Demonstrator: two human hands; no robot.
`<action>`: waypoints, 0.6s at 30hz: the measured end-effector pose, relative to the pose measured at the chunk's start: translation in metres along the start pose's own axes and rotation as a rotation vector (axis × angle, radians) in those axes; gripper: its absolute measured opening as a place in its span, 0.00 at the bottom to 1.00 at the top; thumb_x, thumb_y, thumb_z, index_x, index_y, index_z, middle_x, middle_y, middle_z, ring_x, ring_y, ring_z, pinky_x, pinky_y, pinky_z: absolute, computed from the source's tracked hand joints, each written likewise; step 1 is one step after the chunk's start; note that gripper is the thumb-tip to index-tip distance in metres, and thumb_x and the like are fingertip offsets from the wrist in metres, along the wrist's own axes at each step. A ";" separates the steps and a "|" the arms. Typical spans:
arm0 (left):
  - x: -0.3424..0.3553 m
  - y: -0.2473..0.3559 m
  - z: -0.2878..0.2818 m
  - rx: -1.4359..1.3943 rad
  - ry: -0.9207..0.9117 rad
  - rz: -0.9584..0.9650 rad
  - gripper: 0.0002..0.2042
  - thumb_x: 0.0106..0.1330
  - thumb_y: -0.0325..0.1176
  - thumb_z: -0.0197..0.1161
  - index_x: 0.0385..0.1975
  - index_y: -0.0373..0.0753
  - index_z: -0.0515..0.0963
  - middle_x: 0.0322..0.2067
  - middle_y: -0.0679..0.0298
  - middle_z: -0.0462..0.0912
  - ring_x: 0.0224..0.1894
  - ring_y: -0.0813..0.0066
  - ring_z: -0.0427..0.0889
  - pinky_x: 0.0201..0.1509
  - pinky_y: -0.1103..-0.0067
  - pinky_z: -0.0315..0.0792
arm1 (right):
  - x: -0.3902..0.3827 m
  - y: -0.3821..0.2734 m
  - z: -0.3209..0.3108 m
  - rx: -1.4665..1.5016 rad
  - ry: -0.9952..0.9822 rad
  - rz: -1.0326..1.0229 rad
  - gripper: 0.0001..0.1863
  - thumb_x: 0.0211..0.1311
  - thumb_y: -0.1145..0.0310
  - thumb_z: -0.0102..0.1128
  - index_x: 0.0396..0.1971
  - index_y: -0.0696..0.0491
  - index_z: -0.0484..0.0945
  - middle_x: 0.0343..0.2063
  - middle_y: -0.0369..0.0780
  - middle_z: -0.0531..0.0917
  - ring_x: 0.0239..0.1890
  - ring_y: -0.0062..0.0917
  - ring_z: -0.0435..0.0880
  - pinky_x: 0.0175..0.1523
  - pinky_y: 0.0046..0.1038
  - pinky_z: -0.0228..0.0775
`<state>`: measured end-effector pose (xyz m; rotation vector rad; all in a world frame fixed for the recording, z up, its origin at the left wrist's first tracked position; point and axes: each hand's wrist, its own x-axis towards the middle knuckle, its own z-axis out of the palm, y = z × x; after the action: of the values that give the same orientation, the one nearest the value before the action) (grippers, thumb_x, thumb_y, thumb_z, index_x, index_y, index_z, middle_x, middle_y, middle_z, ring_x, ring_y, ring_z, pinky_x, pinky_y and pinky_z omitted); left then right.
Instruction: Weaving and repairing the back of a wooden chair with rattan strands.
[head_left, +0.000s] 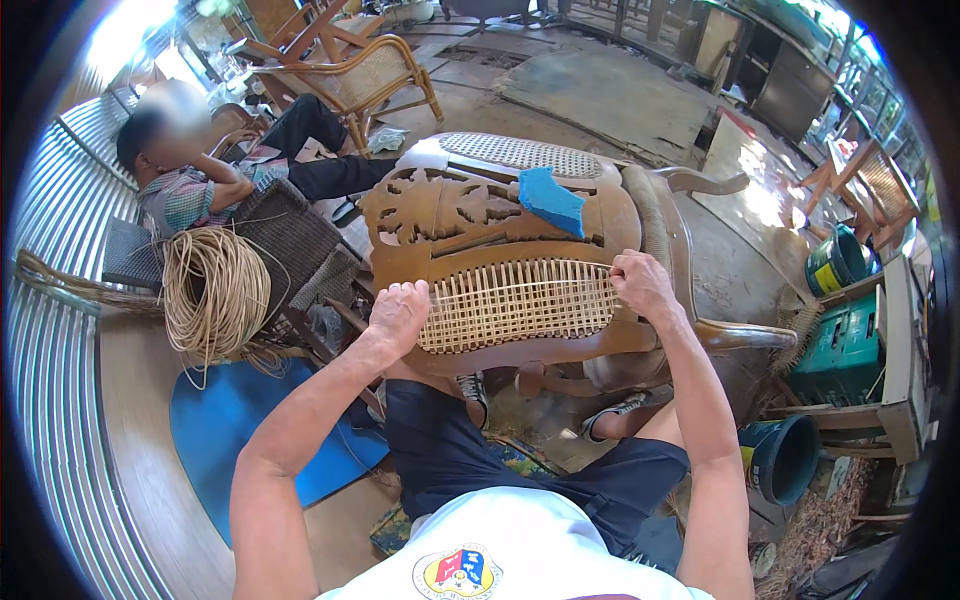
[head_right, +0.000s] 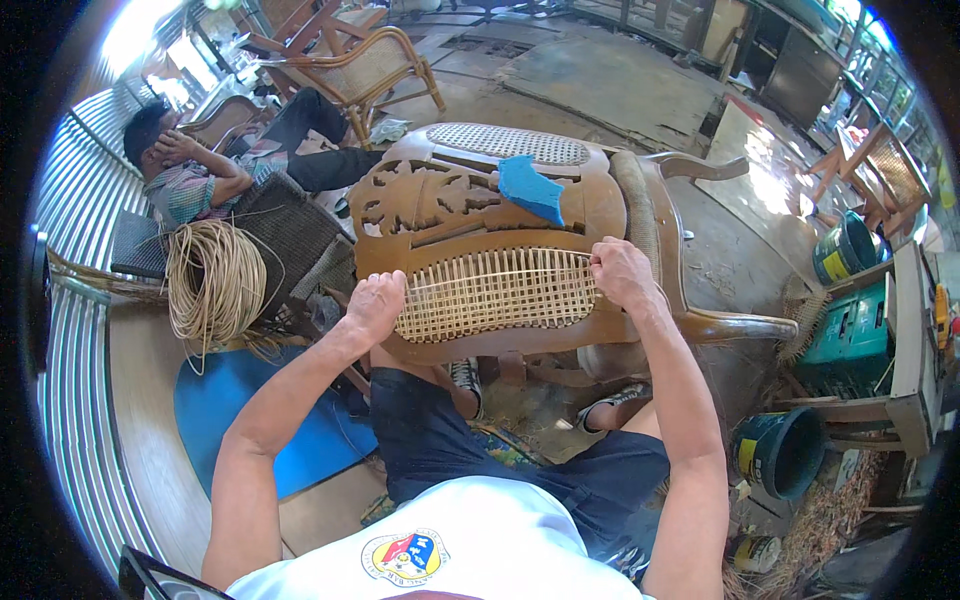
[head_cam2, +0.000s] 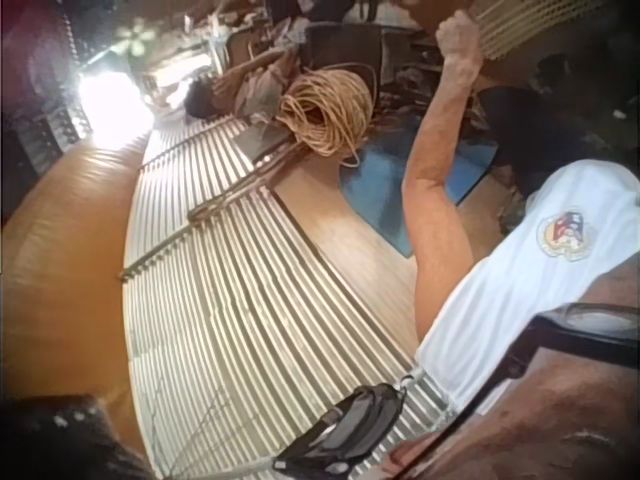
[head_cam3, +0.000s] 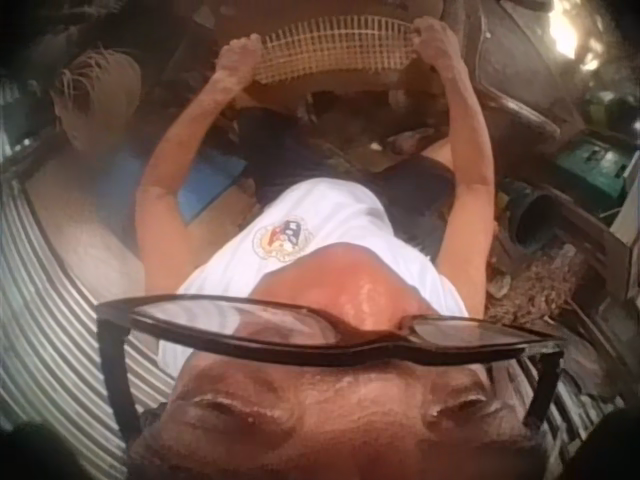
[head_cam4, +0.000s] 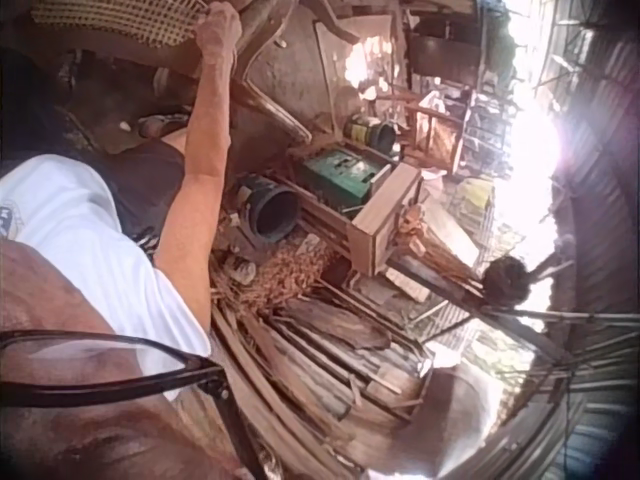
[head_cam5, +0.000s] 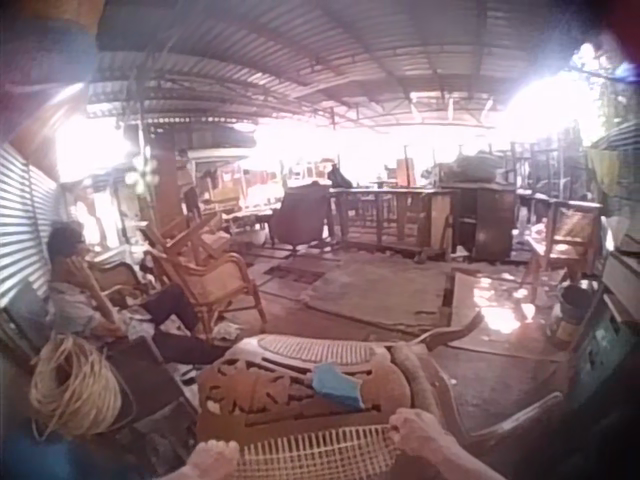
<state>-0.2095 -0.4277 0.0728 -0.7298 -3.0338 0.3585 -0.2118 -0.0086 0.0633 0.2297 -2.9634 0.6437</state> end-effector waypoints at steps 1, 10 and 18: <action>-0.001 0.001 0.003 0.027 0.011 -0.013 0.12 0.57 0.24 0.64 0.39 0.37 0.71 0.37 0.53 0.82 0.44 0.54 0.84 0.48 0.64 0.79 | 0.000 -0.001 0.000 0.010 0.004 -0.001 0.07 0.60 0.70 0.59 0.32 0.54 0.84 0.37 0.44 0.84 0.45 0.43 0.84 0.52 0.41 0.76; -0.006 0.012 0.025 0.235 0.231 -0.144 0.05 0.62 0.29 0.62 0.35 0.42 0.75 0.35 0.61 0.79 0.40 0.64 0.83 0.40 0.72 0.81 | 0.010 0.010 0.004 0.019 0.022 -0.058 0.06 0.59 0.70 0.59 0.32 0.54 0.84 0.37 0.47 0.85 0.45 0.45 0.84 0.52 0.43 0.76; 0.006 0.026 -0.004 0.135 0.038 -0.246 0.10 0.61 0.29 0.66 0.41 0.39 0.77 0.42 0.55 0.83 0.49 0.58 0.83 0.55 0.59 0.73 | 0.007 0.006 -0.001 0.032 -0.002 -0.010 0.08 0.61 0.69 0.58 0.32 0.56 0.83 0.37 0.45 0.85 0.44 0.44 0.84 0.51 0.42 0.76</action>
<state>-0.2025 -0.4016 0.0703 -0.3471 -2.9789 0.5293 -0.2191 -0.0037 0.0626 0.2481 -2.9538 0.6912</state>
